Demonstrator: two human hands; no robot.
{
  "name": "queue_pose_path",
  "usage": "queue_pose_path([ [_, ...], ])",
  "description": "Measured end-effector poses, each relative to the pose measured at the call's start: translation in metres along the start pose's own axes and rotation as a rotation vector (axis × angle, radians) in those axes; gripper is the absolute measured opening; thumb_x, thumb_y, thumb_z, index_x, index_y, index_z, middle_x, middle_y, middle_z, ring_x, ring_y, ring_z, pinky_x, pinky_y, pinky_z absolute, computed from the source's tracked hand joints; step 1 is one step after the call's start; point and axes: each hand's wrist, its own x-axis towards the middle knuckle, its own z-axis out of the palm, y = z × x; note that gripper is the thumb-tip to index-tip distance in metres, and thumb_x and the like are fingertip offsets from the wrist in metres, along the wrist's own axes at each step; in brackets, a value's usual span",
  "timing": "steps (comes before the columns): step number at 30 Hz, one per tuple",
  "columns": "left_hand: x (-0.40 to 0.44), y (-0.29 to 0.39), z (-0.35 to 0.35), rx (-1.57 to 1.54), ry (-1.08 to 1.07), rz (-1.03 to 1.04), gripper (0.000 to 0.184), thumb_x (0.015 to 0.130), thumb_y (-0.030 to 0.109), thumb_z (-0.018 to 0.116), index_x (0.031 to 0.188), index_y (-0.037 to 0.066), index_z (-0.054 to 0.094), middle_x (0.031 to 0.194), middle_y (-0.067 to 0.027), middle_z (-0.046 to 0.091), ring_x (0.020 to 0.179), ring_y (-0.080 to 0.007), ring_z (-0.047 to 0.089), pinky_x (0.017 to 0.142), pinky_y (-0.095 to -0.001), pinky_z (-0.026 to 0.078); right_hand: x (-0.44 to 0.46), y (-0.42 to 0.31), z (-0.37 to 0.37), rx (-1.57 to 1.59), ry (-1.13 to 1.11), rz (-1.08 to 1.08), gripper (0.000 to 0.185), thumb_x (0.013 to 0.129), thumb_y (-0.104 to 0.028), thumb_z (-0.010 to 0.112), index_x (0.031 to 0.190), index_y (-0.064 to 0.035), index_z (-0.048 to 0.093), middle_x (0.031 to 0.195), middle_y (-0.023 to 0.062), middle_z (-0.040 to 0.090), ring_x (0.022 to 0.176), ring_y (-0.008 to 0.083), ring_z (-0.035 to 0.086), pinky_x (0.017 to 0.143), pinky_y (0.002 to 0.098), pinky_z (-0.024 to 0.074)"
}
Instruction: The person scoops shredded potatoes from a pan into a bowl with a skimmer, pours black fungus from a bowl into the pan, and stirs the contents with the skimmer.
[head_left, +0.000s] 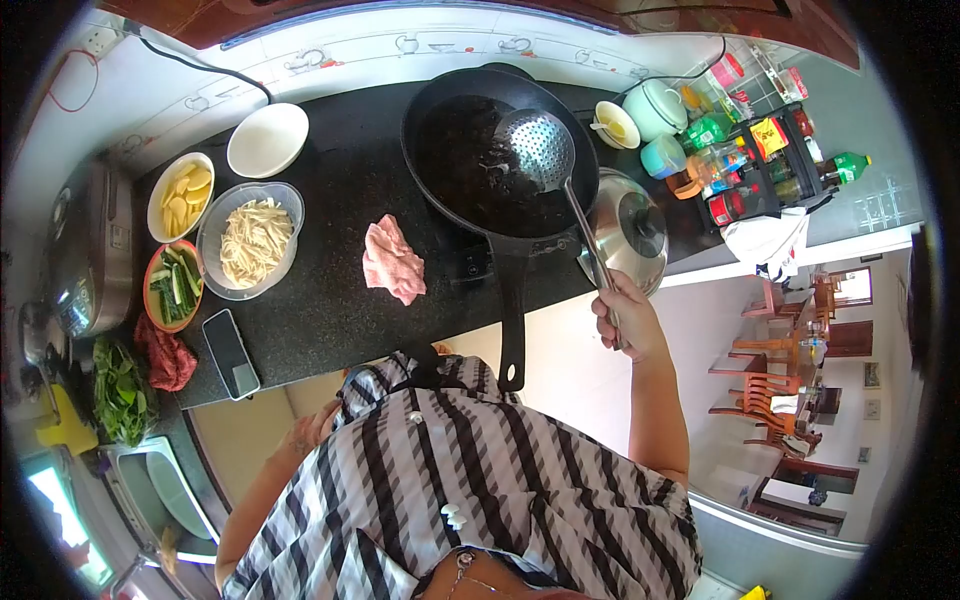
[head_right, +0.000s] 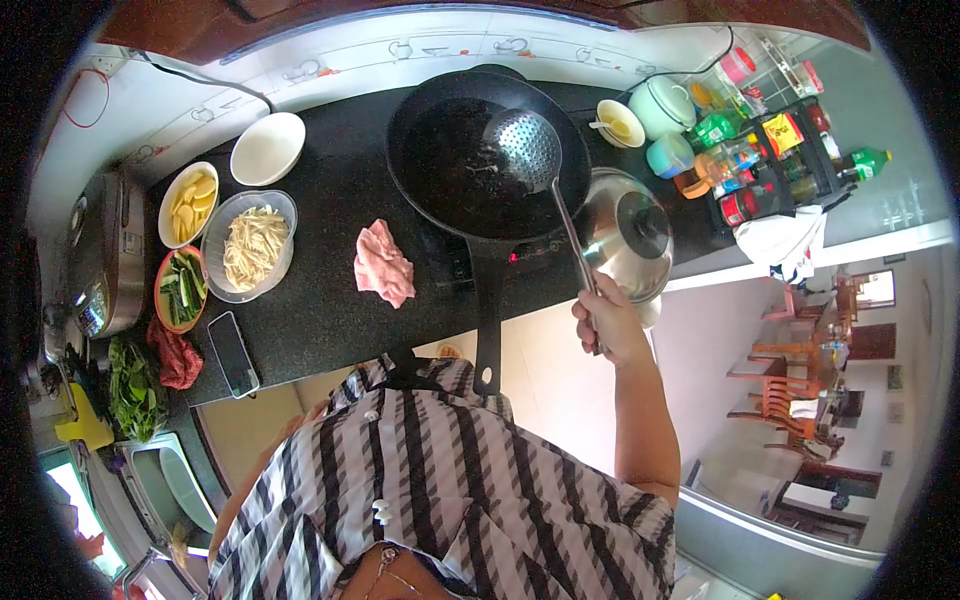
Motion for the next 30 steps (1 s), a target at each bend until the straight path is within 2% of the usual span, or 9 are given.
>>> queue_pose_path([
  [10,0.003,0.005,-0.011,0.01,0.021,0.029,0.046,0.079,0.006,0.047,0.124,-0.003,0.042,0.123,-0.0165,0.048,0.085,-0.0276,0.062,0.073,-0.0358,0.052,-0.016,0.001,0.01,-0.064,-0.119,-0.025,0.036,0.087,-0.012,0.047,0.121,-0.0043,0.043,0.065,0.0019,0.047,0.038,0.0069,0.041,0.031,0.0213,0.0335],
  [11,0.005,0.007,-0.016,0.024,0.008,0.037,0.047,0.079,0.005,0.047,0.124,-0.005,0.041,0.124,-0.0174,0.048,0.085,-0.0272,0.062,0.073,-0.0355,0.052,-0.012,0.003,0.01,-0.069,-0.114,-0.014,0.035,0.087,-0.012,0.047,0.12,-0.0045,0.043,0.065,0.0019,0.047,0.038,0.007,0.041,0.031,0.0215,0.0334],
  [14,0.005,0.01,-0.021,0.029,0.025,0.033,0.05,0.078,0.004,0.048,0.126,-0.003,0.039,0.126,-0.0152,0.047,0.08,-0.0253,0.063,0.069,-0.0341,0.053,0.002,0.011,0.007,-0.078,-0.093,0.004,0.032,0.087,-0.011,0.047,0.118,-0.0053,0.044,0.065,0.0017,0.047,0.038,0.0075,0.041,0.031,0.0223,0.0331],
  [16,-0.004,-0.002,0.006,0.137,-0.002,0.029,0.05,0.078,0.004,0.048,0.127,-0.002,0.038,0.127,-0.0139,0.046,0.076,-0.0238,0.064,0.067,-0.0328,0.053,0.012,0.014,0.002,-0.079,-0.068,-0.005,0.03,0.087,-0.011,0.047,0.116,-0.0057,0.045,0.064,0.0018,0.047,0.038,0.0079,0.041,0.031,0.023,0.0328],
  [20,-0.009,0.0,0.016,0.157,0.064,0.02,0.051,0.079,0.004,0.047,0.128,-0.001,0.037,0.128,-0.0118,0.046,0.072,-0.0217,0.064,0.063,-0.0309,0.054,0.023,0.006,-0.001,-0.121,0.017,-0.039,0.035,0.087,-0.013,0.047,0.122,-0.0085,0.043,0.066,0.0013,0.049,0.039,0.0075,0.04,0.031,0.0228,0.032],
  [23,-0.011,0.002,0.018,0.137,-0.023,-0.025,0.05,0.08,0.006,0.047,0.128,-0.001,0.037,0.127,-0.0127,0.046,0.075,-0.023,0.064,0.065,-0.0321,0.054,0.039,0.0,-0.007,-0.081,0.013,-0.126,0.026,0.088,-0.012,0.047,0.113,-0.0087,0.045,0.065,0.0024,0.047,0.038,0.0095,0.041,0.031,0.0245,0.0319],
  [27,-0.008,0.013,0.0,0.016,0.061,-0.009,0.049,0.081,0.008,0.047,0.127,-0.002,0.036,0.126,-0.0145,0.045,0.078,-0.0262,0.064,0.067,-0.0346,0.054,0.062,-0.014,-0.004,-0.052,0.062,-0.192,0.029,0.088,-0.013,0.047,0.117,-0.0113,0.042,0.066,0.0023,0.047,0.039,0.0095,0.041,0.031,0.0243,0.031],
  [28,-0.008,0.013,0.002,0.008,0.073,0.003,0.049,0.081,0.008,0.046,0.127,-0.002,0.036,0.126,-0.015,0.045,0.078,-0.0272,0.064,0.068,-0.0353,0.053,0.068,-0.014,-0.003,-0.063,0.069,-0.2,0.028,0.089,-0.015,0.047,0.117,-0.0141,0.046,0.069,-0.0004,0.048,0.043,0.0076,0.041,0.034,0.0225,0.0308],
  [30,-0.005,0.017,-0.007,-0.017,0.093,0.019,0.049,0.081,0.008,0.046,0.127,-0.002,0.034,0.126,-0.0158,0.045,0.079,-0.0286,0.063,0.069,-0.0365,0.053,0.079,-0.016,0.0,-0.035,0.038,-0.155,0.025,0.089,-0.015,0.047,0.114,-0.0135,0.046,0.068,-0.0004,0.048,0.043,0.0078,0.041,0.034,0.0229,0.0313],
])
